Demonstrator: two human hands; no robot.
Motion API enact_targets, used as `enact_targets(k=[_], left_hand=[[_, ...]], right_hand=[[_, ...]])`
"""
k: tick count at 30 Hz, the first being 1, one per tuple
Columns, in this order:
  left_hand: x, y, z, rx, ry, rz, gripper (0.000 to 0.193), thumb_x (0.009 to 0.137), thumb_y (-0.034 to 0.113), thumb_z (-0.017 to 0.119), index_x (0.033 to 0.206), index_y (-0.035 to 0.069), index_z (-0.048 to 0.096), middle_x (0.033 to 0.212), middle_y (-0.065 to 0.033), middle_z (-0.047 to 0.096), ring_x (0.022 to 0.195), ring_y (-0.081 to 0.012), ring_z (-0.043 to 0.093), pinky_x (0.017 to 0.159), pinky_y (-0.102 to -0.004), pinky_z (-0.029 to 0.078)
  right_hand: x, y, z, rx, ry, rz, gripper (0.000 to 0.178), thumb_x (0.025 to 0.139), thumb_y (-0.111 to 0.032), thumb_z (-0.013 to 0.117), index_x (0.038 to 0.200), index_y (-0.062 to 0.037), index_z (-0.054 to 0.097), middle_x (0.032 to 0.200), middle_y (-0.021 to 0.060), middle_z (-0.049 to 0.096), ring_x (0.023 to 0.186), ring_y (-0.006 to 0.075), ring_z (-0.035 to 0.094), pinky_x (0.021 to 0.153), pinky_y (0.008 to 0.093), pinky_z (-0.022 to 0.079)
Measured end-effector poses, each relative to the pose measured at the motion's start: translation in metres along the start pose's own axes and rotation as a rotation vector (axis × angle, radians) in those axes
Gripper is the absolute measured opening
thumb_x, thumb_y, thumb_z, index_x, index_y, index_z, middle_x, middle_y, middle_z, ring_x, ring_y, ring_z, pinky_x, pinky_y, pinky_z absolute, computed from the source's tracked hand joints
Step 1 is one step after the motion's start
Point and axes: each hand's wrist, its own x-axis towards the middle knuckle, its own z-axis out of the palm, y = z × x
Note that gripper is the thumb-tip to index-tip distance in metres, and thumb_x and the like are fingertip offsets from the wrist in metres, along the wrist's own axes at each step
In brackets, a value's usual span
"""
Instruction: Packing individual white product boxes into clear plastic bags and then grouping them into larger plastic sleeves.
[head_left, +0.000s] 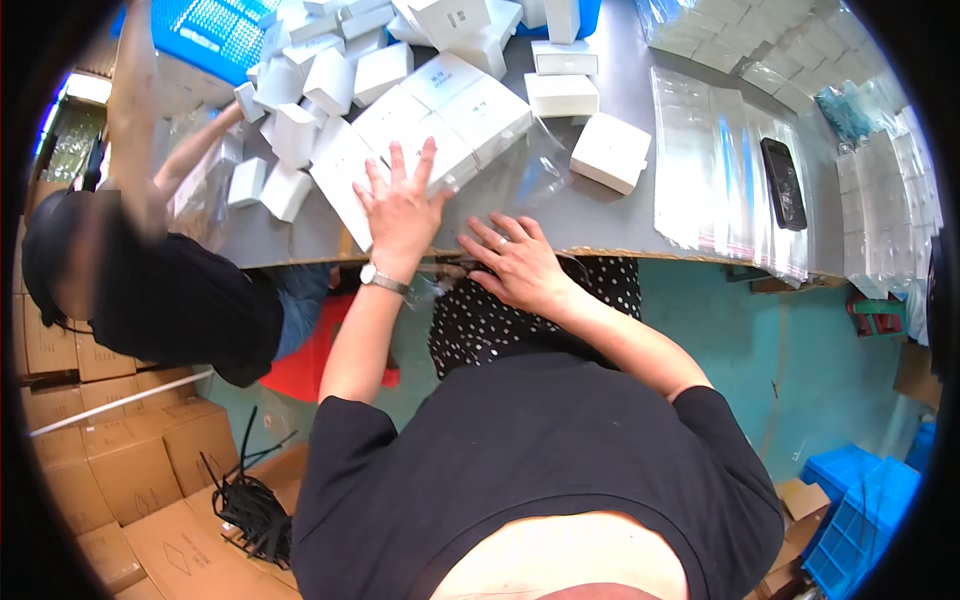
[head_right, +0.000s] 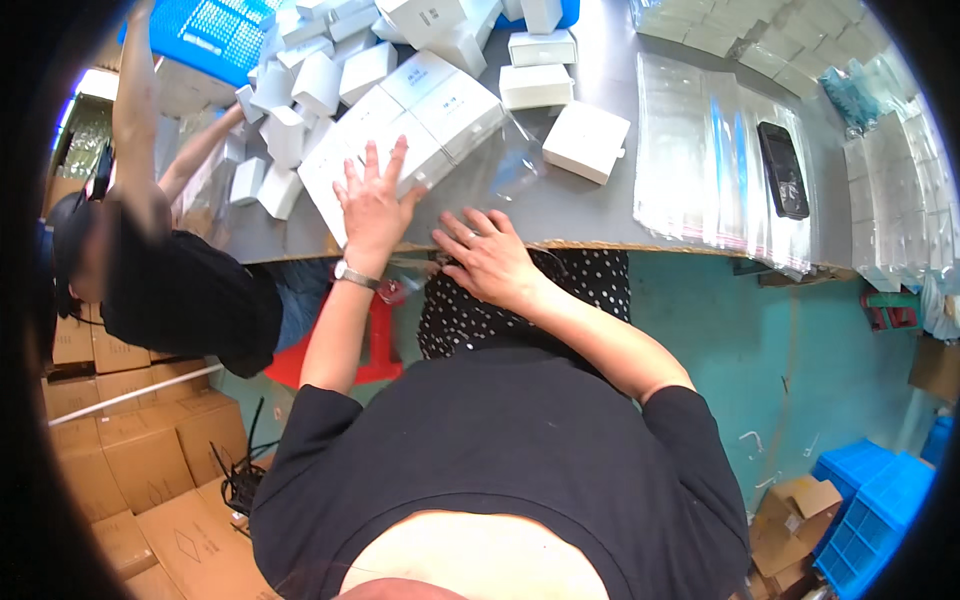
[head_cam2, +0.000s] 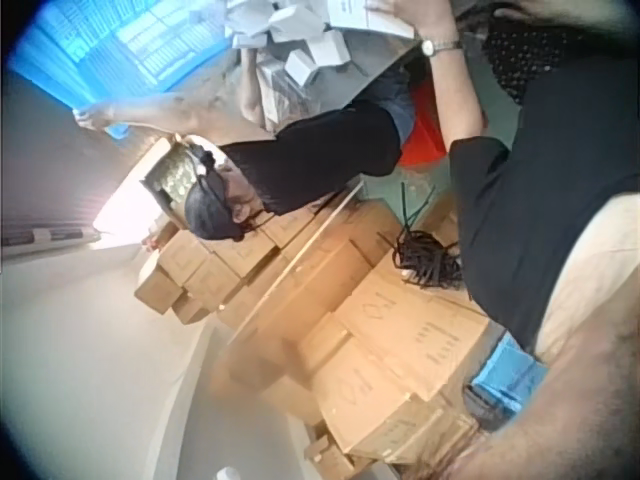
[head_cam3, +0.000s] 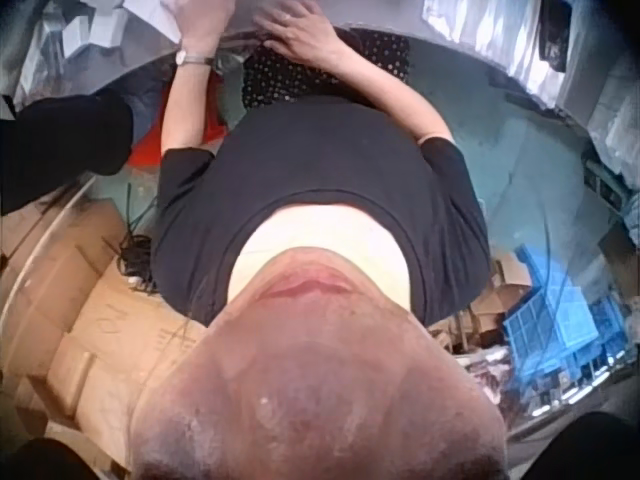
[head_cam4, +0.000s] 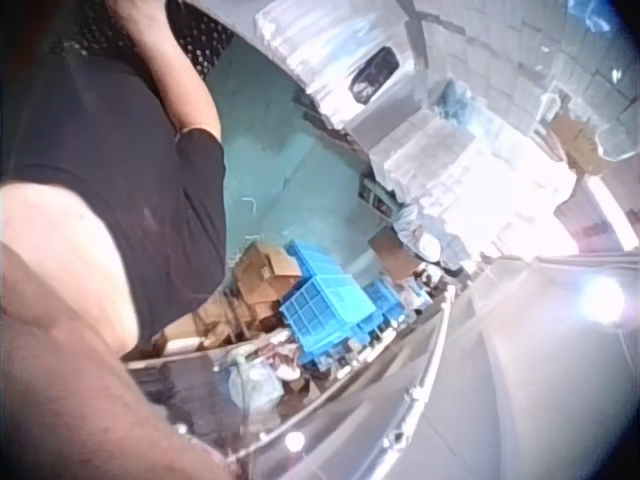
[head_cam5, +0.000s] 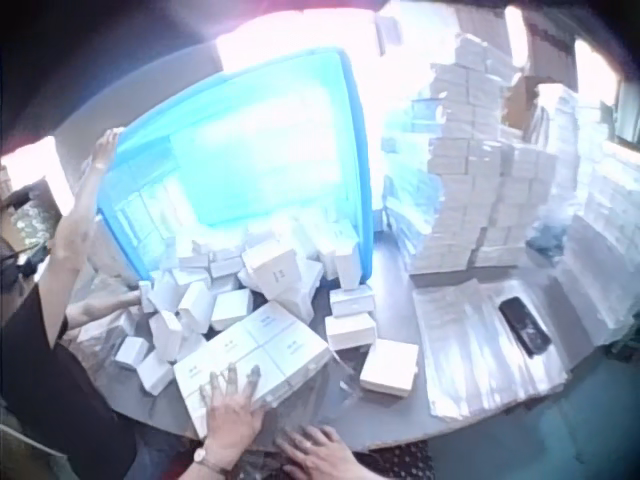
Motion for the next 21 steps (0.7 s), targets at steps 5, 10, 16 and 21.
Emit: enact_targets(k=[5,10,16,21], left_hand=[[0.006,0.005,-0.005,-0.003,-0.09,-0.018,0.084,0.08,0.053,0.072,0.152,0.03,0.035,0.15,-0.0232,0.04,0.134,-0.0521,0.037,0.102,-0.0682,0.034],[0.042,0.046,0.011,-0.078,0.082,-0.002,0.085,0.082,0.06,0.067,0.152,0.024,0.036,0.149,-0.026,0.04,0.135,-0.056,0.034,0.103,-0.0696,0.032],[0.063,0.053,0.023,0.018,0.129,-0.015,0.069,0.087,0.053,0.064,0.146,0.021,0.047,0.144,-0.0267,0.046,0.126,-0.0577,0.044,0.106,-0.0645,0.034],[0.049,0.04,0.021,0.019,0.131,0.048,0.069,0.084,0.054,0.066,0.144,0.024,0.049,0.14,-0.0224,0.053,0.123,-0.0559,0.048,0.106,-0.056,0.039]], right_hand=[[0.0,0.007,-0.004,0.004,-0.035,-0.03,0.054,0.089,-0.04,0.064,0.136,-0.0144,0.055,0.143,0.007,0.05,0.128,0.0294,0.046,0.104,0.0446,0.034],[-0.003,0.004,-0.002,0.076,-0.048,-0.036,0.058,0.085,-0.042,0.067,0.133,-0.0121,0.058,0.141,0.0084,0.051,0.127,0.03,0.045,0.103,0.0452,0.035],[0.005,-0.003,-0.001,0.02,0.061,0.036,0.057,0.083,-0.042,0.068,0.128,-0.0095,0.059,0.137,0.0107,0.052,0.124,0.0298,0.045,0.1,0.0443,0.036],[0.003,0.026,-0.008,0.236,0.012,-0.111,0.041,0.083,-0.034,0.068,0.113,-0.0066,0.066,0.118,0.0109,0.064,0.116,0.0282,0.053,0.095,0.0414,0.042]])
